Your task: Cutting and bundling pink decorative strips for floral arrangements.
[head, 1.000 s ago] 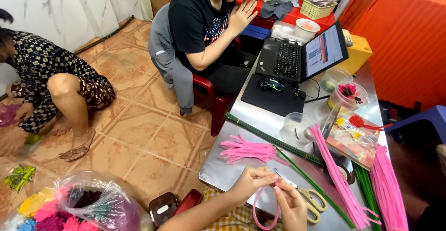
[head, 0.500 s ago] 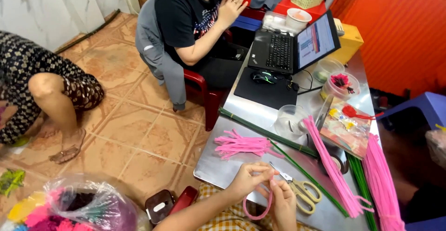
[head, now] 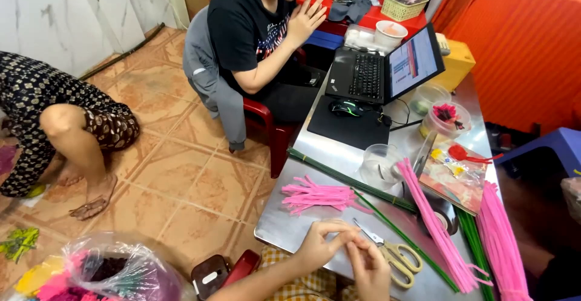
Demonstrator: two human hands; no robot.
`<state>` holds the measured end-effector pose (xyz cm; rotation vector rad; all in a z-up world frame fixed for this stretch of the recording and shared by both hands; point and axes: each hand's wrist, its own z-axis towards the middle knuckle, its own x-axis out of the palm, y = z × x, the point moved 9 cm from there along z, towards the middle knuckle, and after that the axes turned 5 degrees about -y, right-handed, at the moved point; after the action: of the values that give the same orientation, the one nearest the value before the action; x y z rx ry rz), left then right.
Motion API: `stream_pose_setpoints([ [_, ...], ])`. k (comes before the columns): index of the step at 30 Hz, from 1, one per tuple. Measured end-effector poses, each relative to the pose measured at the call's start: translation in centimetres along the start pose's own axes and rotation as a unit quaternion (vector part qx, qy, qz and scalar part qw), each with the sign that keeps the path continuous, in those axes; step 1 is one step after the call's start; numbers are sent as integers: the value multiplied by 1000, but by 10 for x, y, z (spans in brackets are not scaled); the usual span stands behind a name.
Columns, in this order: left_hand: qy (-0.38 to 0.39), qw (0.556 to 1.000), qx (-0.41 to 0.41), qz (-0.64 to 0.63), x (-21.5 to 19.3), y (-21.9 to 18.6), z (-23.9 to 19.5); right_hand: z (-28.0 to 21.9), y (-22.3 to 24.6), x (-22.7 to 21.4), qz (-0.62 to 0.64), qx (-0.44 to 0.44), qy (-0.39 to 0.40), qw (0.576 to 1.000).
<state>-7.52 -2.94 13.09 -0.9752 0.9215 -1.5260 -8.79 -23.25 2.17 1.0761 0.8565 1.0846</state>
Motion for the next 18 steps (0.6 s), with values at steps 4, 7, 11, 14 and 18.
stream_pose_setpoints([
  [4, -4, 988, -15, -156, 3, -19, -10, -33, 194, -17, -186, -293, -132, 929],
  [7, 0, 971, -79, -227, 5, -6, -13, -32, 179, -84, -94, -47, -204, 973],
  [11, 52, 945, -169, -277, 18, -5, -30, -29, 199, -40, 257, -138, 493, 819],
  [14, 77, 935, -204, -279, 18, -14, -37, -49, 75, -28, 122, 82, 631, 762],
  [18, 56, 917, -244, -312, 11, -8, -44, -58, 183, -29, -66, -410, 22, 909],
])
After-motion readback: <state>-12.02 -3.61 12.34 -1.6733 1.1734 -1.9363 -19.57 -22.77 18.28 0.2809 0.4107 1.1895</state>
